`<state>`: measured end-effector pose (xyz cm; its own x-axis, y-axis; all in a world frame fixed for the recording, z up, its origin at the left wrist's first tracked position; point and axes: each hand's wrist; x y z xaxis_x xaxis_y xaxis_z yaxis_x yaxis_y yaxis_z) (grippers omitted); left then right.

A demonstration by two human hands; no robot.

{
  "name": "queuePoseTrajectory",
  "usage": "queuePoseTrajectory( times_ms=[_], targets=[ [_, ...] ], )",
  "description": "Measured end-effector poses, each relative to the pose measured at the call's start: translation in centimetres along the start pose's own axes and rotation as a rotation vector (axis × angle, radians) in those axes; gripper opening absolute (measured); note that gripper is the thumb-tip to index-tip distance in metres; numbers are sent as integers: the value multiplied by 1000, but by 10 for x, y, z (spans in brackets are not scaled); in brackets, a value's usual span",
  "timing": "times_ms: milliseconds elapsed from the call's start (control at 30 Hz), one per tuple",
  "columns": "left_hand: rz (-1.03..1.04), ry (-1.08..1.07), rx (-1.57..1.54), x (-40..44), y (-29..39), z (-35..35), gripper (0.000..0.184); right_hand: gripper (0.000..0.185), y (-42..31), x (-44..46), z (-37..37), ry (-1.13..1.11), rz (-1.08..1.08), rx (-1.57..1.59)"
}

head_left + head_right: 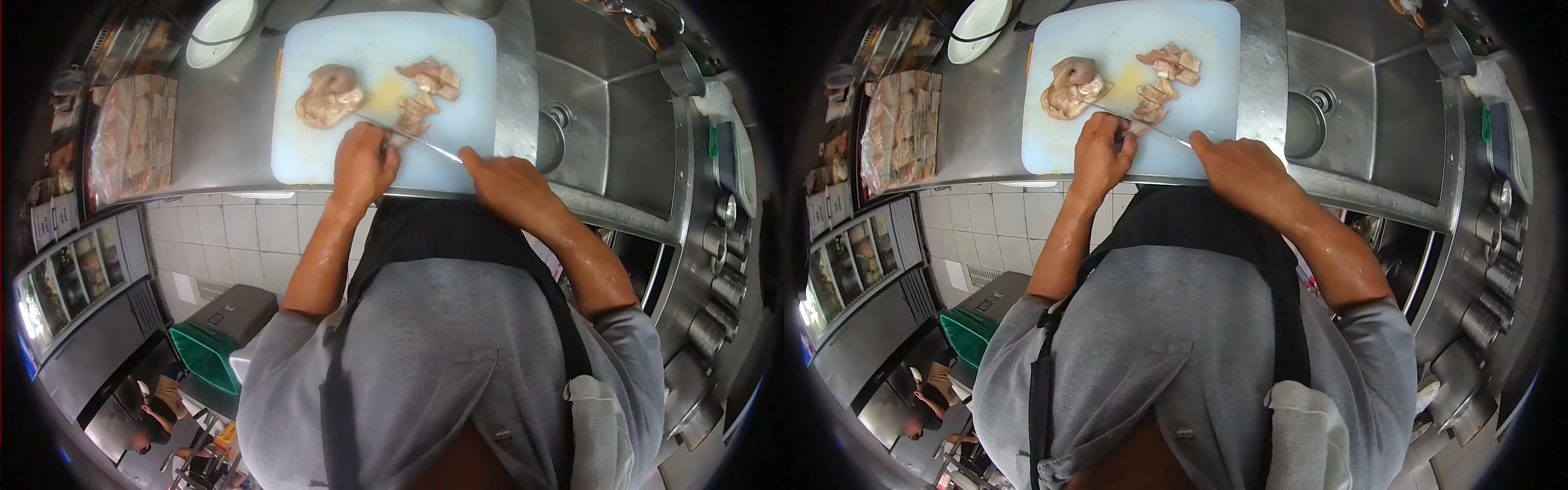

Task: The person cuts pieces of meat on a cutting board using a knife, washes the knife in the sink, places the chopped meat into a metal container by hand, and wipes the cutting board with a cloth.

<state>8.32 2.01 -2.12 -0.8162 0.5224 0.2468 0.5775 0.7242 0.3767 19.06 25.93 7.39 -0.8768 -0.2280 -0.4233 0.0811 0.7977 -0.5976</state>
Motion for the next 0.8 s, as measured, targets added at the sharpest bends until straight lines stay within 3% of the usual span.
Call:
queuePoseTrajectory(
  times_ms=[267,533,667,767,800],
  targets=[
    [-3,109,-9,-14,-3,-1,15,28,-10,-8,-8,-108,80,34],
    [94,103,18,1,-12,-14,15,25,-3,-7,-14,25,34,35],
    [50,448,316,41,-38,-49,43,25,0,-27,-24,15,32,65],
    [210,246,364,87,-83,-52,52,24,-4,-12,-16,-108,37,46],
    [38,69,243,102,-90,-49,51,24,-1,-3,-12,-92,21,55]
  ],
)
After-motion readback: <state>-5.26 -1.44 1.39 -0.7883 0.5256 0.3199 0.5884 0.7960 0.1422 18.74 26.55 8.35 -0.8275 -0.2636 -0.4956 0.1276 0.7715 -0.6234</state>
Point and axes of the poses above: each hand's wrist, its own x-axis towards the middle knuckle, its own z-axis out of the palm, y = z × x, and after that the axes turned 14 degrees about x, right-handed
